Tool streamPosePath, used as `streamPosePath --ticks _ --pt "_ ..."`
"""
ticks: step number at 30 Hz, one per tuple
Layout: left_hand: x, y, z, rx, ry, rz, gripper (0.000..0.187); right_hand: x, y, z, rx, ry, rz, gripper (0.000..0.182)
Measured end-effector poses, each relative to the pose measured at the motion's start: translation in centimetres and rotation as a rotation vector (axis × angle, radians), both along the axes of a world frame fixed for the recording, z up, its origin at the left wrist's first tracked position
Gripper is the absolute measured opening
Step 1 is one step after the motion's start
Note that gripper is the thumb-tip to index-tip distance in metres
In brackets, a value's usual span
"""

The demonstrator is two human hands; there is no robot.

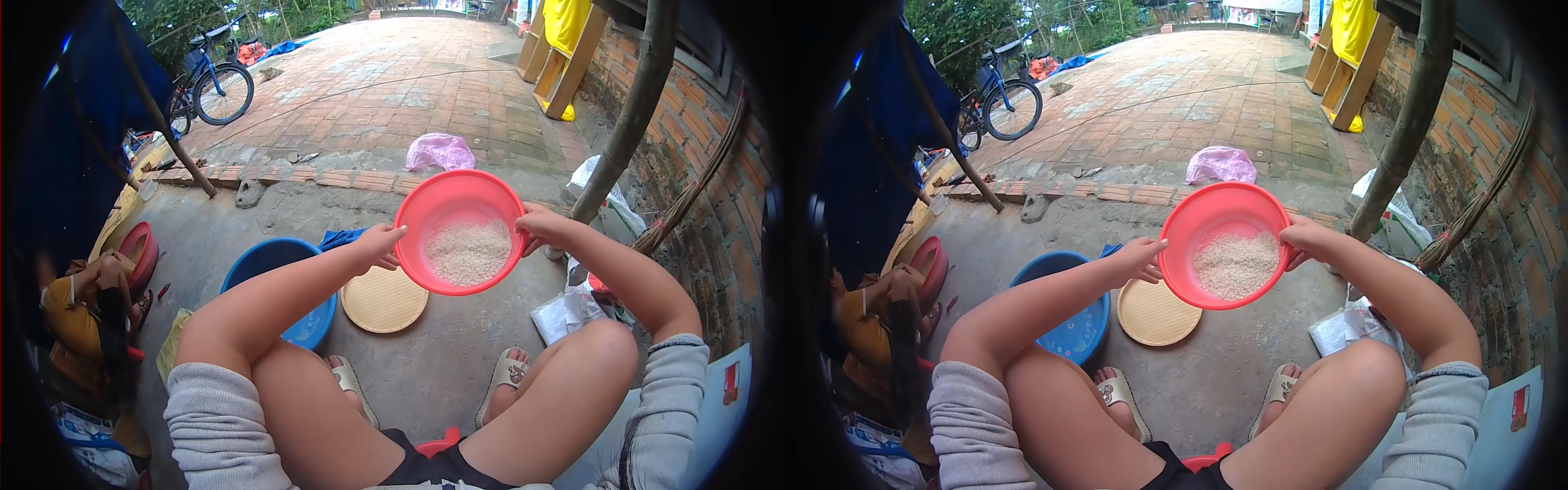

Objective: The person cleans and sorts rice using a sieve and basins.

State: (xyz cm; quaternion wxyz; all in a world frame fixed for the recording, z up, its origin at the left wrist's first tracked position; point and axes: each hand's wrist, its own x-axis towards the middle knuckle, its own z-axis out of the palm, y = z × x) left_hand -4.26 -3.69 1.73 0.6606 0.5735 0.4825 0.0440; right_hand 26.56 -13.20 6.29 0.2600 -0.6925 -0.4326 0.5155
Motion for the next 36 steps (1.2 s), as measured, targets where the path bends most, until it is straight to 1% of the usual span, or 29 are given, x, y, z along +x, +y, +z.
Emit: streamPosePath --ticks 2,3,4,5,6,7,8,9,10,12,14,16,18,20,22,23,24,25,26,28,29,30,32,34,35,36 --pt "-0.4 0.7 -0.1 0.245 -0.012 0.195 0.056 -1.2 0.9 2.5 -0.006 -0.017 0.003 0.049" --pt "-0.8 1.5 0.0 0.311 -0.017 0.292 0.046 -1.8 1.4 3.3 0.017 -0.018 -0.019 0.044" --pt "-1.6 2.3 0.5 0.315 -0.021 0.285 0.046 -2.5 1.8 3.8 0.041 -0.021 -0.041 0.038" --pt "-2.5 3.2 1.1 0.271 -0.052 0.260 0.041 -3.4 1.9 4.0 0.047 -0.026 -0.047 0.038" --pt "-3.1 3.9 1.5 0.228 -0.081 0.235 0.037 -4.2 2.2 4.1 0.095 0.027 -0.053 0.036" --pt "-3.5 4.2 1.5 0.233 -0.082 0.228 0.037 -4.8 2.5 3.9 0.141 0.082 -0.058 0.034" --pt "-3.7 4.6 1.3 0.328 -0.147 0.334 0.033 -5.3 2.9 3.1 0.145 0.084 -0.065 0.034" --pt "-3.8 5.1 1.0 0.422 -0.213 0.439 0.029 -5.7 3.3 1.8 0.168 0.150 -0.077 0.033" --pt "-3.8 5.8 0.6 0.424 -0.214 0.432 0.029 -6.1 3.3 1.0 0.192 0.215 -0.088 0.032" --pt "-3.7 7.1 0.2 0.645 -0.099 0.546 0.025 -6.7 2.0 -0.9 0.092 0.265 -0.128 0.030" --pt "-2.5 6.7 0.2 0.655 -0.109 0.522 0.021 -6.2 1.4 -3.2 -0.068 0.298 -0.233 0.030" --pt "-0.9 5.5 0.7 0.662 -0.124 0.506 0.019 -5.6 0.7 -4.7 -0.155 0.231 -0.269 0.028" --pt "0.3 3.9 1.3 0.548 -0.133 0.483 0.018 -4.5 0.5 -5.4 -0.167 0.174 -0.259 0.028" --pt "1.0 2.9 1.3 0.563 -0.165 0.475 0.017 -4.2 0.6 -5.8 -0.185 0.121 -0.245 0.029" --pt "1.4 2.3 1.3 0.634 -0.214 0.494 0.016 -3.7 0.9 -5.6 -0.134 0.044 -0.285 0.026" --pt "1.3 2.7 1.0 0.627 -0.215 0.493 0.016 -3.4 1.2 -5.8 -0.102 0.021 -0.256 0.022" --pt "0.9 3.6 0.5 0.567 -0.180 0.520 0.015 -3.4 1.4 -5.6 -0.107 0.017 -0.258 0.022" --pt "0.4 4.5 0.0 0.508 -0.146 0.545 0.014 -3.9 1.5 -5.1 -0.046 0.055 -0.270 0.021" --pt "-0.2 5.4 -0.4 0.504 -0.147 0.544 0.014 -4.3 1.7 -4.5 0.016 0.093 -0.282 0.020" --pt "-1.5 6.8 -0.7 0.264 -0.074 0.469 0.015 -5.1 1.9 -3.5 0.008 0.117 -0.271 0.018" --pt "-1.8 6.8 -0.8 0.246 -0.023 0.476 0.018 -5.3 2.1 -3.5 -0.017 0.189 -0.272 0.017" --pt "-1.7 6.7 -0.9 0.247 -0.020 0.475 0.018 -5.4 2.2 -3.5 -0.041 0.262 -0.273 0.016" --pt "-1.5 6.6 -1.3 0.278 0.041 0.505 0.018 -5.2 2.2 -3.9 -0.062 0.291 -0.289 0.015" --pt "-0.7 5.6 -0.9 0.305 0.049 0.479 0.019 -4.1 2.4 -5.1 -0.117 0.224 -0.280 0.019" --pt "-0.3 5.1 -0.8 0.329 0.053 0.453 0.019 -3.4 2.4 -5.7 -0.117 0.228 -0.279 0.019" --pt "0.2 4.5 -0.7 0.328 0.056 0.453 0.019 -2.6 2.5 -6.4 -0.119 0.159 -0.267 0.018"
